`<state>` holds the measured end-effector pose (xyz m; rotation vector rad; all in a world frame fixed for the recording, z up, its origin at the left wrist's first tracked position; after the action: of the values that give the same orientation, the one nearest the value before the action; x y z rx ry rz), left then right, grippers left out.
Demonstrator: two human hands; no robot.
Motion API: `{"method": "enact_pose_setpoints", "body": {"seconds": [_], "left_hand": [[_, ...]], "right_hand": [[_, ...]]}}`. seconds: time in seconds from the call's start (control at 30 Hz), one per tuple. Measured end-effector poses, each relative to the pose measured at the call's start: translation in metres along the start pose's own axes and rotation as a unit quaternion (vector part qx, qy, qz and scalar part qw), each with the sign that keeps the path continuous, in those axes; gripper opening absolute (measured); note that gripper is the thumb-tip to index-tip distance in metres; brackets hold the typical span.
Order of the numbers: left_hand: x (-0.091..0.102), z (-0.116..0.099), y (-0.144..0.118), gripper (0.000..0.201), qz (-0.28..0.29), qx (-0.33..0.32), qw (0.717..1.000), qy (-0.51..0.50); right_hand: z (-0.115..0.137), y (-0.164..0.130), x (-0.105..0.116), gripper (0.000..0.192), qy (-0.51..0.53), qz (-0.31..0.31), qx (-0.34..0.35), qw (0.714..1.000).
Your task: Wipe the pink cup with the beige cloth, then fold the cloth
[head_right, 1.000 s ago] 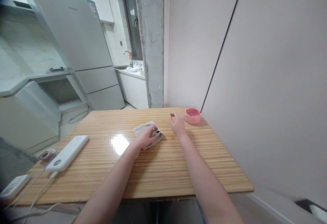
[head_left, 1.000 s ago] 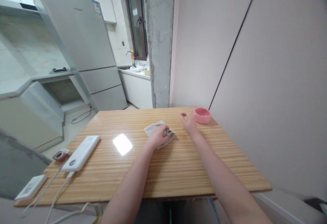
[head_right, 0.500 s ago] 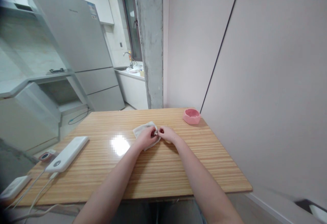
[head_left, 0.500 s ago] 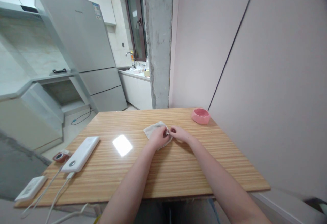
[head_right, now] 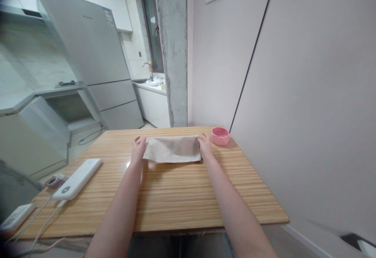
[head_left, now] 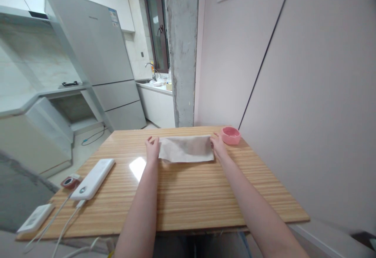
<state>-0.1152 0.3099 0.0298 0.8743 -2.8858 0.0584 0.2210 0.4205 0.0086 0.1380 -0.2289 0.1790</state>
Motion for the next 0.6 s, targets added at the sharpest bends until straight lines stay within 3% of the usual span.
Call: {"method": "enact_pose_setpoints", "body": {"seconds": [0.07, 0.17, 0.23, 0.3, 0.4, 0.53, 0.6], "left_hand": [[0.003, -0.002, -0.001, 0.057, -0.009, -0.010, 0.985, 0.170], [-0.009, 0.001, -0.007, 0.050, 0.044, 0.009, 0.920, 0.390], [-0.015, 0.005, -0.011, 0.043, 0.077, 0.030, 0.888, 0.453], [-0.019, 0.007, -0.013, 0.039, 0.104, 0.038, 0.875, 0.470], [-0.025, 0.006, -0.013, 0.034, 0.126, 0.026, 0.882, 0.454], [-0.027, -0.006, -0.007, 0.042, 0.072, -0.069, 0.947, 0.305], [-0.029, -0.001, -0.003, 0.046, 0.069, -0.067, 0.961, 0.259]], "right_hand": [[-0.005, -0.003, 0.004, 0.050, -0.095, -0.014, -0.018, 0.995], [-0.009, -0.009, -0.002, 0.056, -0.303, 0.013, -0.057, 0.951], [-0.010, -0.011, -0.009, 0.054, -0.390, 0.042, -0.074, 0.917], [-0.012, -0.011, -0.016, 0.046, -0.400, 0.073, -0.075, 0.911], [-0.009, -0.007, -0.023, 0.038, -0.356, 0.094, -0.028, 0.929], [-0.001, -0.004, -0.012, 0.039, -0.303, 0.028, 0.029, 0.952], [-0.002, -0.003, -0.006, 0.043, -0.285, 0.004, 0.032, 0.958]]}}
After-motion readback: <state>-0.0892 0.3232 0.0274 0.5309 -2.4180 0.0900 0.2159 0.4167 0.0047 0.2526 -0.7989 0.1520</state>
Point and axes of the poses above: each hand's wrist, its own y-axis towards the middle knuckle, its own x-axis out of the back of the hand, z = x × y, the point moved 8 cm from there along y, towards the middle knuckle, and after that the axes turned 14 degrees about z, right-handed, at the moved point
